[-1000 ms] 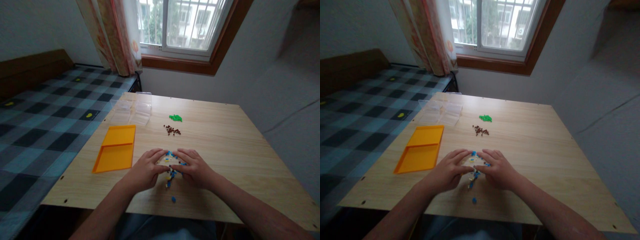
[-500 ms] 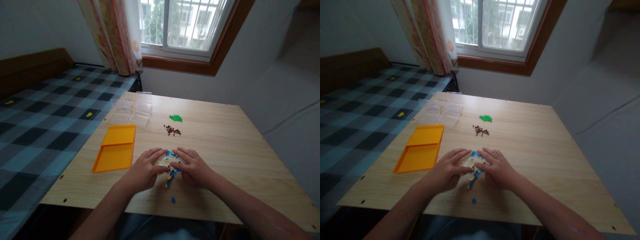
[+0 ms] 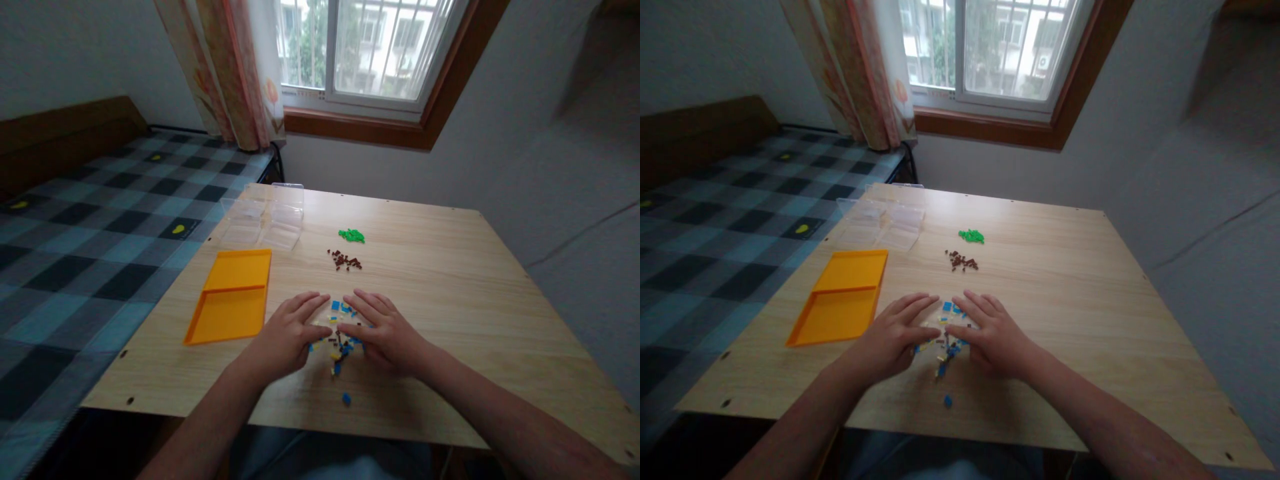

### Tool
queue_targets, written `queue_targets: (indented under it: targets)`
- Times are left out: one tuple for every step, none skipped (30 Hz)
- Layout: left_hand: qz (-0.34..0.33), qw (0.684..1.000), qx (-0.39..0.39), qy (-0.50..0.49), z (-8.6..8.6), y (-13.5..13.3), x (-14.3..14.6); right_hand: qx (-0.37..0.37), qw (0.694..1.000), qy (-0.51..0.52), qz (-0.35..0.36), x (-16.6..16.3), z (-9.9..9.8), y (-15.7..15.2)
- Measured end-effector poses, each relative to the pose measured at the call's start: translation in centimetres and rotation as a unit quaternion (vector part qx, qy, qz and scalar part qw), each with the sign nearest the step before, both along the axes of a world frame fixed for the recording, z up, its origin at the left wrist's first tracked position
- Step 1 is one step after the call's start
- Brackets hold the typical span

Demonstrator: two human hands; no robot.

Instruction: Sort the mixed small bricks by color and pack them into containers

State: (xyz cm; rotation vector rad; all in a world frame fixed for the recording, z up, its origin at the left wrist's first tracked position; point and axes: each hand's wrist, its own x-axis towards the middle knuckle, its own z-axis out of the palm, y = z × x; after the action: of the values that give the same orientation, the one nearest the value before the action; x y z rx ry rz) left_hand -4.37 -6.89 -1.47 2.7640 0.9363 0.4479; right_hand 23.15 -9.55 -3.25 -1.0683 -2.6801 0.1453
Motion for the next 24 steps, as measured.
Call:
queue_targets:
  targets:
    - [-0.001,1.0,-0.002,0.005,0.0,0.0,0.0,-0.007,1.0,-0.009,0.001,-0.2,0.1,0.2]
    - [-0.002,1.0,-0.004,0.007,0.0,0.1,-0.1,-0.012,1.0,-0.015,0.002,-0.4,0.2,0.4]
    - [-0.002,1.0,-0.005,0.006,0.0,0.1,-0.2,-0.017,1.0,-0.02,0.004,-0.6,0.3,0.7]
    - [-0.001,1.0,-0.005,0.004,0.1,0.2,-0.3,-0.021,0.999,-0.024,0.005,-0.8,0.4,1.0]
    - [0.001,1.0,-0.005,0.0,0.1,0.2,-0.3,-0.023,0.999,-0.026,0.007,-1.1,0.5,1.3]
    - [0.005,1.0,-0.004,-0.005,0.1,0.2,-0.4,-0.024,0.999,-0.028,0.011,-1.3,0.6,1.6]
    - [0.008,1.0,-0.001,-0.01,0.1,0.3,-0.5,-0.024,0.999,-0.029,0.014,-1.4,0.7,1.8]
    - [0.011,1.0,0.001,-0.014,0.1,0.3,-0.6,-0.024,0.999,-0.03,0.015,-1.5,0.7,2.0]
    - [0.012,1.0,0.004,-0.018,0.2,0.2,-0.6,-0.022,0.999,-0.031,0.014,-1.5,0.7,2.1]
    - [0.012,1.0,0.006,-0.022,0.2,0.2,-0.6,-0.021,0.999,-0.03,0.01,-1.4,0.7,2.2]
    - [0.011,1.0,0.006,-0.026,0.2,0.2,-0.6,-0.018,0.999,-0.029,0.005,-1.3,0.7,2.2]
    - [0.007,1.0,0.005,-0.029,0.2,0.1,-0.6,-0.016,0.999,-0.028,0.001,-1.1,0.7,2.2]
    - [0.003,1.0,0.002,-0.031,0.2,0.1,-0.5,-0.014,1.0,-0.026,0.0,-0.9,0.7,2.0]
    - [-0.002,1.0,-0.003,-0.031,0.2,0.0,-0.4,-0.014,1.0,-0.024,0.003,-0.8,0.8,1.9]
    - [-0.007,0.999,-0.007,-0.03,0.2,-0.1,-0.3,-0.015,1.0,-0.023,0.011,-0.6,0.8,1.7]
    - [-0.012,0.999,-0.011,-0.029,0.1,-0.1,-0.2,-0.017,0.999,-0.022,0.021,-0.5,0.9,1.6]
    - [-0.017,0.999,-0.014,-0.027,0.1,-0.2,-0.1,-0.018,0.999,-0.022,0.033,-0.5,1.0,1.4]
    - [-0.022,0.999,-0.016,-0.024,0.1,-0.2,0.0,-0.02,0.999,-0.023,0.044,-0.5,1.0,1.3]
    - [-0.024,0.999,-0.016,-0.02,0.1,-0.2,0.1,-0.022,0.998,-0.024,0.053,-0.5,1.0,1.2]
    - [-0.026,0.999,-0.015,-0.017,0.0,-0.2,0.1,-0.024,0.998,-0.026,0.057,-0.5,1.0,1.2]
    - [-0.025,0.999,-0.014,-0.014,0.0,-0.2,0.1,-0.026,0.998,-0.027,0.059,-0.5,1.0,1.2]
    - [-0.023,1.0,-0.013,-0.011,0.0,-0.2,0.1,-0.028,0.997,-0.028,0.06,-0.6,1.0,1.3]
    - [-0.02,1.0,-0.012,-0.008,0.0,-0.2,0.1,-0.03,0.997,-0.03,0.059,-0.6,0.9,1.5]
    - [-0.016,1.0,-0.012,-0.005,0.0,-0.1,0.0,-0.03,0.997,-0.031,0.057,-0.7,0.8,1.7]
